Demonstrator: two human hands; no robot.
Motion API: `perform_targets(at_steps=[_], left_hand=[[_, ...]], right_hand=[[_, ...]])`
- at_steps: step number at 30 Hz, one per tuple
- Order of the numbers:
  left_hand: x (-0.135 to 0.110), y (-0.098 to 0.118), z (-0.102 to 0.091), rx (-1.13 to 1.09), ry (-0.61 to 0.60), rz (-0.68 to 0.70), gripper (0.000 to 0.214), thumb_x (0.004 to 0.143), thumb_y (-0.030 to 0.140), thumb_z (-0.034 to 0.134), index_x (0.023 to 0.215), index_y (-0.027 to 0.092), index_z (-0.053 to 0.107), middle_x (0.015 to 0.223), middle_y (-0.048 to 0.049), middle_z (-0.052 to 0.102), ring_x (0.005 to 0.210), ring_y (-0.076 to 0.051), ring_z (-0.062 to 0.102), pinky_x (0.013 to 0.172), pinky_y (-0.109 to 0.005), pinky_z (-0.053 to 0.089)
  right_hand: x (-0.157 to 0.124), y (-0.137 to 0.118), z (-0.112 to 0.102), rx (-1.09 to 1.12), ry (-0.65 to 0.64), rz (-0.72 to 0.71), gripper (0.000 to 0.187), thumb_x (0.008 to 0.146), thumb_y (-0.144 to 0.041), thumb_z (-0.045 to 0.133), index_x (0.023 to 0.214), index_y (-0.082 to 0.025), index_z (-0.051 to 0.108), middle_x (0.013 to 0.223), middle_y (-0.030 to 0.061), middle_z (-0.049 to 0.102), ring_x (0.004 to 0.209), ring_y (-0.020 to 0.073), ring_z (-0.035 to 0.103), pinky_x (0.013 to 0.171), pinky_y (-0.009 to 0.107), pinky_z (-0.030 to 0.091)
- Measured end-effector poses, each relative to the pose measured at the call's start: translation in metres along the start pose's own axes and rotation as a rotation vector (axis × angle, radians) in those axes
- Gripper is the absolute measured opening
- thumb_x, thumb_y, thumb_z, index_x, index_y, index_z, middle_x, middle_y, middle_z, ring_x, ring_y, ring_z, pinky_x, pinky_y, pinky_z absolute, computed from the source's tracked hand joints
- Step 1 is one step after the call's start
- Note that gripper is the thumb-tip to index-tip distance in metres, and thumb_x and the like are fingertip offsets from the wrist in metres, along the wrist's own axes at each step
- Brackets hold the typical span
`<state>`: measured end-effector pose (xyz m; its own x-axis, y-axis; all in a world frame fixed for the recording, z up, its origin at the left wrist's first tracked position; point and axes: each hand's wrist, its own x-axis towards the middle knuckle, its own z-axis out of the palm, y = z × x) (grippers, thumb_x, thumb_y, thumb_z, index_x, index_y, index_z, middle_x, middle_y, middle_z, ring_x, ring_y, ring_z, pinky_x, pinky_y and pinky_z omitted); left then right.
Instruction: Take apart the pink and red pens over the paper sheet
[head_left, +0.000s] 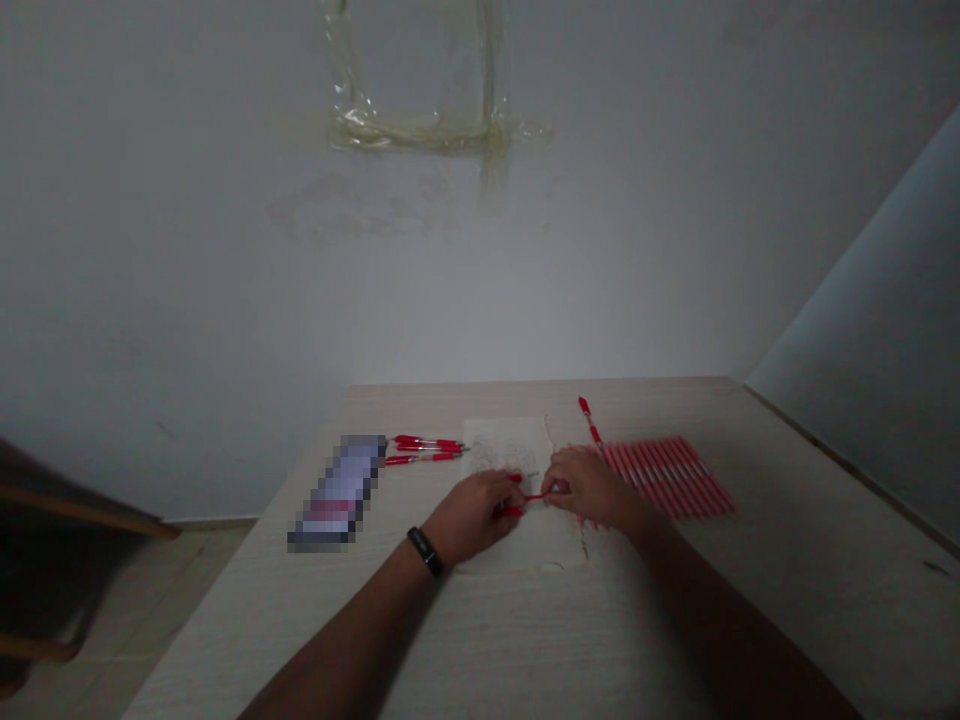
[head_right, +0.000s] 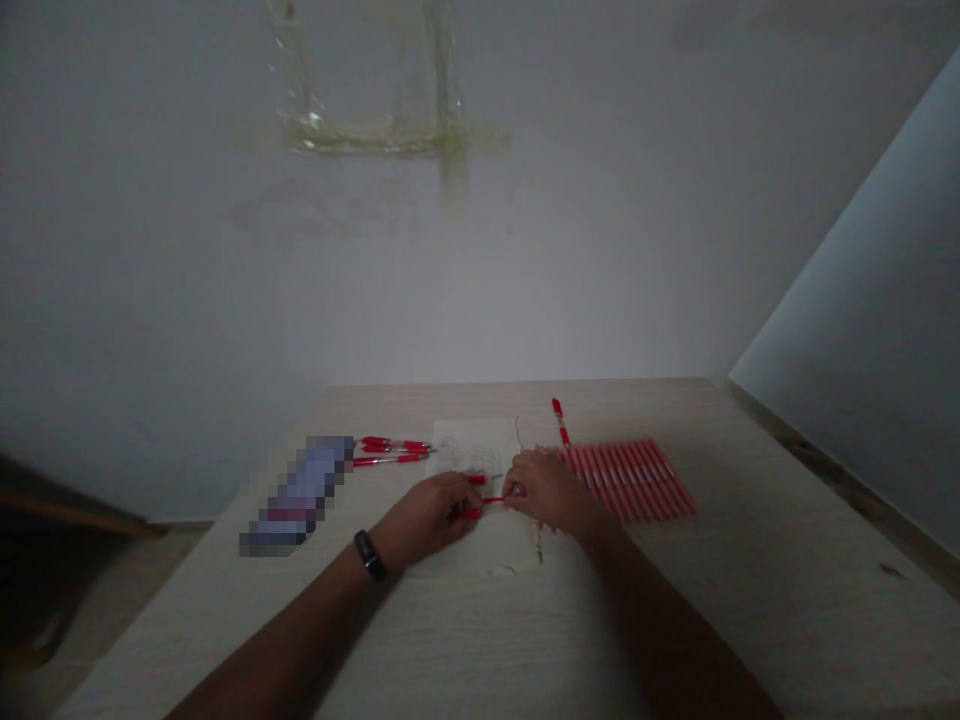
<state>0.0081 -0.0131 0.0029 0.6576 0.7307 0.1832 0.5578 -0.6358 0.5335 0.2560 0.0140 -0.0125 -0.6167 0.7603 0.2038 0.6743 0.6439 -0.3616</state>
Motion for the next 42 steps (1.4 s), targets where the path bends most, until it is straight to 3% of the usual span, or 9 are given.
perform_targets(at_steps=[3,14,28,32,36,42], left_hand=[[0.000,-0.003,0.002,-0.006,-0.010,0.028,0.020,0.084,0.015,0.063,0.100,0.023,0.070,0.118,-0.0073,0.068,0.117,-0.024,0.061,0.096,-0.033,0.048],[0.000,-0.004,0.002,0.038,0.012,-0.004,0.017,0.085,0.015,0.063,0.099,0.022,0.069,0.122,-0.0062,0.066,0.109,-0.022,0.062,0.094,-0.033,0.049],[0.000,-0.006,0.004,0.023,0.015,-0.045,0.012,0.082,0.020,0.070,0.094,0.023,0.070,0.103,-0.0048,0.068,0.094,-0.020,0.064,0.079,-0.028,0.049],[0.001,-0.006,0.003,0.000,0.008,-0.045,0.016,0.083,0.023,0.070,0.100,0.023,0.070,0.103,-0.0054,0.070,0.092,-0.020,0.065,0.081,-0.029,0.049],[0.001,-0.003,-0.005,0.030,0.002,-0.017,0.020,0.088,0.025,0.066,0.108,0.023,0.069,0.108,-0.0063,0.070,0.094,-0.020,0.064,0.085,-0.030,0.048],[-0.003,0.000,-0.015,0.113,0.046,-0.055,0.008,0.086,0.025,0.064,0.092,0.021,0.068,0.092,-0.0044,0.067,0.077,-0.017,0.061,0.071,-0.026,0.044]], right_hand=[[0.000,0.001,0.001,0.020,0.006,0.009,0.004,0.081,-0.021,0.075,0.082,-0.023,0.072,0.083,0.0010,0.068,0.088,0.0198,0.062,0.090,0.037,0.040],[0.000,-0.006,-0.002,0.065,0.047,0.029,0.007,0.080,-0.014,0.072,0.078,-0.020,0.069,0.080,0.0011,0.065,0.085,0.0180,0.061,0.081,0.030,0.041],[0.000,-0.004,0.001,0.047,0.084,0.022,0.005,0.081,-0.017,0.073,0.080,-0.021,0.070,0.082,0.0011,0.064,0.084,0.0177,0.060,0.081,0.032,0.042],[0.004,-0.006,0.001,0.066,0.163,0.015,0.003,0.083,-0.019,0.074,0.083,-0.020,0.070,0.085,0.0027,0.063,0.088,0.0192,0.059,0.079,0.031,0.044],[0.010,-0.008,0.005,0.058,0.255,0.017,0.008,0.082,-0.019,0.076,0.089,-0.021,0.072,0.093,0.0044,0.063,0.096,0.0215,0.057,0.086,0.035,0.045],[0.022,-0.015,0.012,-0.036,0.235,0.022,0.016,0.082,-0.022,0.078,0.096,-0.023,0.073,0.098,0.0044,0.063,0.100,0.0230,0.054,0.090,0.040,0.043]])
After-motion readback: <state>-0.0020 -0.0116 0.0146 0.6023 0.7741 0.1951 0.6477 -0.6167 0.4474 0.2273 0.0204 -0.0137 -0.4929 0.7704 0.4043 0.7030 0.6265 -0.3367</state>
